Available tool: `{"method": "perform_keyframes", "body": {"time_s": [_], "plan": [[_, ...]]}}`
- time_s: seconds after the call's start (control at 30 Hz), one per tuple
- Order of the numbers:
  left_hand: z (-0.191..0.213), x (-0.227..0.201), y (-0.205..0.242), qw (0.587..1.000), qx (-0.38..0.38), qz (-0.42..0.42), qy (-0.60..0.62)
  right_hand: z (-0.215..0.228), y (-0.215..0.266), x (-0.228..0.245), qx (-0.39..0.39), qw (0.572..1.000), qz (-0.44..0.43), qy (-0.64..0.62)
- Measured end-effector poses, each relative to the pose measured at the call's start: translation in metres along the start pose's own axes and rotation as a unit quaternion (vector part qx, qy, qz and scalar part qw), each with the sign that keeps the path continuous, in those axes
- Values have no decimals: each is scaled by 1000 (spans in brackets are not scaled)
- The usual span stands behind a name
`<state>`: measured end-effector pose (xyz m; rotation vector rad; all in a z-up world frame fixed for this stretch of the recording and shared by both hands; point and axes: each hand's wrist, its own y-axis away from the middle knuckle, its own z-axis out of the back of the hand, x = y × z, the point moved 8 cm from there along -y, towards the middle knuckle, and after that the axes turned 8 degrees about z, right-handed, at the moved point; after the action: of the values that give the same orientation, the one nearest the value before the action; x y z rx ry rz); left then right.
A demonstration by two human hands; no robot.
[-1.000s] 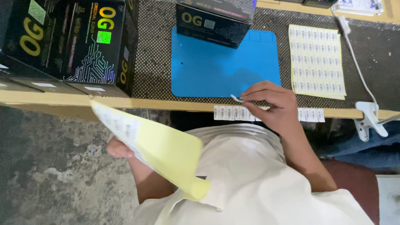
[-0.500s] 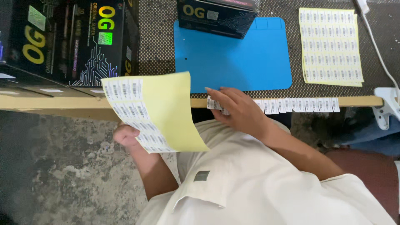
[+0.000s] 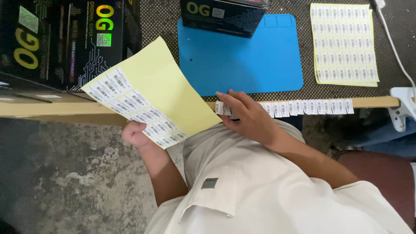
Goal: The person peels individual labels from a yellow sheet and places them in a row on the table. They handle the label sheet with both hands, separating each label and arranging them sequentially.
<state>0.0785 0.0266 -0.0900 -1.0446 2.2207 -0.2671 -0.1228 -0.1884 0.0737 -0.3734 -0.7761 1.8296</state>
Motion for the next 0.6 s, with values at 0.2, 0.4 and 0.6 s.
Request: {"method": "perform_keyframes", "body": {"time_s": [0.2, 0.4, 0.6], "plan": [[12, -3, 9, 999, -24, -12, -38, 5, -3, 2, -20, 998, -27, -50], [2, 0, 5, 999, -25, -22, -28, 6, -4, 1, -19, 998, -25, -62], [13, -1, 10, 998, -21, -30, -52, 7, -4, 3, -17, 998, -20, -62]]}}
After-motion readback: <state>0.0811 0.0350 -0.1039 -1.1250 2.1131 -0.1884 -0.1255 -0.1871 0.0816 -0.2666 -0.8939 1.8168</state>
